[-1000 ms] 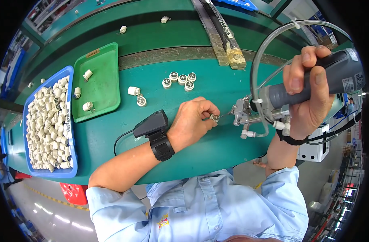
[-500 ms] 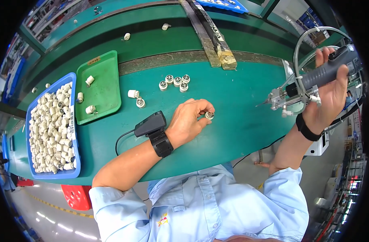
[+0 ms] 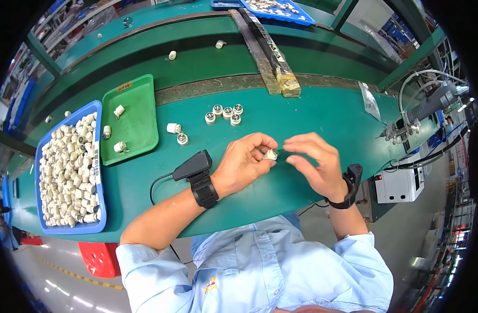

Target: The person assembles components by hand, picking up a white plastic part and a metal insert, fitting them together, and then using a pneumatic screwdriver to secure the assembly. This process is repeated for several units, with the person occasionally moving finished parts aside on the green workbench.

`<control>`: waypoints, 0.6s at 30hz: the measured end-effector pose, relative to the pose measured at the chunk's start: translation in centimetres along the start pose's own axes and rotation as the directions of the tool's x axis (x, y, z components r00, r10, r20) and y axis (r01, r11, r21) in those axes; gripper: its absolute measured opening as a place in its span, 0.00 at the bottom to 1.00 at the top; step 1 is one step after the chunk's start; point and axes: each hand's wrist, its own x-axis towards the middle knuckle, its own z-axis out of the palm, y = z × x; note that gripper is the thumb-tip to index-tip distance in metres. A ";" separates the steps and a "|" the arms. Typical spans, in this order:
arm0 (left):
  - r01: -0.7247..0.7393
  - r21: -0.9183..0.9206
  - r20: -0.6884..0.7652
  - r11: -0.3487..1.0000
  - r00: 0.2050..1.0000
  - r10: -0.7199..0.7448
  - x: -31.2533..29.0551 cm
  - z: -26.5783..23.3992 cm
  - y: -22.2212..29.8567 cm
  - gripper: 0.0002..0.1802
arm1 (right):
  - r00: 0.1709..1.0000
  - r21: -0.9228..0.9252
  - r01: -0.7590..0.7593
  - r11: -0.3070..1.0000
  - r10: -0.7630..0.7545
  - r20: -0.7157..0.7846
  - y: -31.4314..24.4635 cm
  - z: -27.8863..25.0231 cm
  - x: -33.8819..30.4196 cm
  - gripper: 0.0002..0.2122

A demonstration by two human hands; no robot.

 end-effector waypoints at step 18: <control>-0.026 -0.171 0.014 0.985 1.000 0.028 -0.4 0.5 0.1 0.21 | 0.989 0.353 -0.148 0.924 0.149 0.023 2.4 2.1 -1.1 0.05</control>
